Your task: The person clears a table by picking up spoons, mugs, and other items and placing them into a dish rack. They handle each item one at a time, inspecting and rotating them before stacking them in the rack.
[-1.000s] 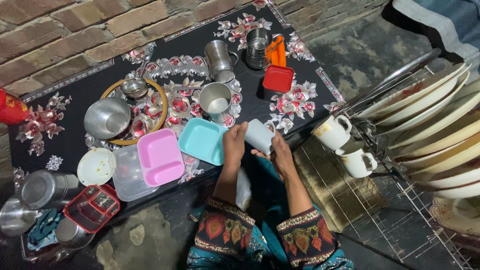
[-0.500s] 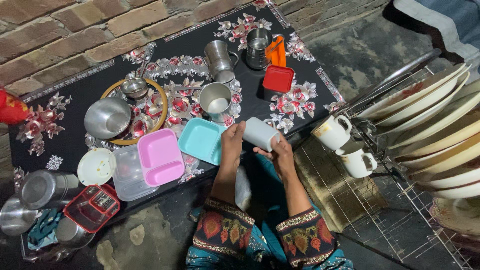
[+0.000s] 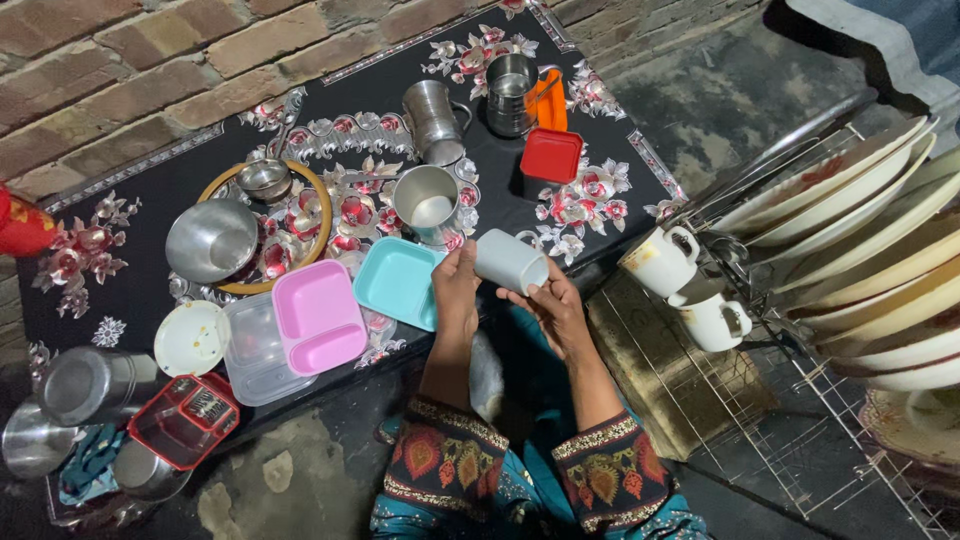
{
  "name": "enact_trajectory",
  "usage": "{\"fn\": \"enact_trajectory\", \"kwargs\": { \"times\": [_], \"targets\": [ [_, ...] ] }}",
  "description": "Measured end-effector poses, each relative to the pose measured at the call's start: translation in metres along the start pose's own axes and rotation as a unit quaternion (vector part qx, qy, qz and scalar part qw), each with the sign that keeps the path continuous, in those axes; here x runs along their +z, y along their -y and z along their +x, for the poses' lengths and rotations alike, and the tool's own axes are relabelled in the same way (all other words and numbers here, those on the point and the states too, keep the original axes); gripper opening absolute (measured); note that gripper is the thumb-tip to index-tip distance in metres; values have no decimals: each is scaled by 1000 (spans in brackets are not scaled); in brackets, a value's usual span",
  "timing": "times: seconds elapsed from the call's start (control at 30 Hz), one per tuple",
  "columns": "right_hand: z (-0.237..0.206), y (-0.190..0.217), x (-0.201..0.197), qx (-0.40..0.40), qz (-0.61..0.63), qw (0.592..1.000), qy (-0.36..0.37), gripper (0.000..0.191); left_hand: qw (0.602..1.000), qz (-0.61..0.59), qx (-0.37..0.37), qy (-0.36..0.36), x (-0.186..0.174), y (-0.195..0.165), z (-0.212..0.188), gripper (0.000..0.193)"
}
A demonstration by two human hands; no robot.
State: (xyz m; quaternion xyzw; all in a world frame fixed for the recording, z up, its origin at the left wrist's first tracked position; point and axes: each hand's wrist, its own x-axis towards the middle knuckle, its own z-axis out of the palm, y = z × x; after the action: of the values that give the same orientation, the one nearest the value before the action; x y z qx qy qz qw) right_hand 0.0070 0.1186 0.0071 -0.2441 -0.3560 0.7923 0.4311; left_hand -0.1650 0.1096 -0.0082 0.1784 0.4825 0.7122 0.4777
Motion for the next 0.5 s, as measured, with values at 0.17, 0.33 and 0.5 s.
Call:
{"fn": "enact_trajectory", "kwargs": {
  "times": [0.17,0.33,0.5],
  "targets": [
    [3,-2,-10,-29,90,995,-24,55,989,119,84,42,4,3,-1,33],
    [3,0,-15,-91,121,987,-48,56,979,99,76,164,10,7,-7,29],
    [-7,2,-15,-130,100,985,-57,61,960,129,108,223,10,2,-13,34]
  ]
}}
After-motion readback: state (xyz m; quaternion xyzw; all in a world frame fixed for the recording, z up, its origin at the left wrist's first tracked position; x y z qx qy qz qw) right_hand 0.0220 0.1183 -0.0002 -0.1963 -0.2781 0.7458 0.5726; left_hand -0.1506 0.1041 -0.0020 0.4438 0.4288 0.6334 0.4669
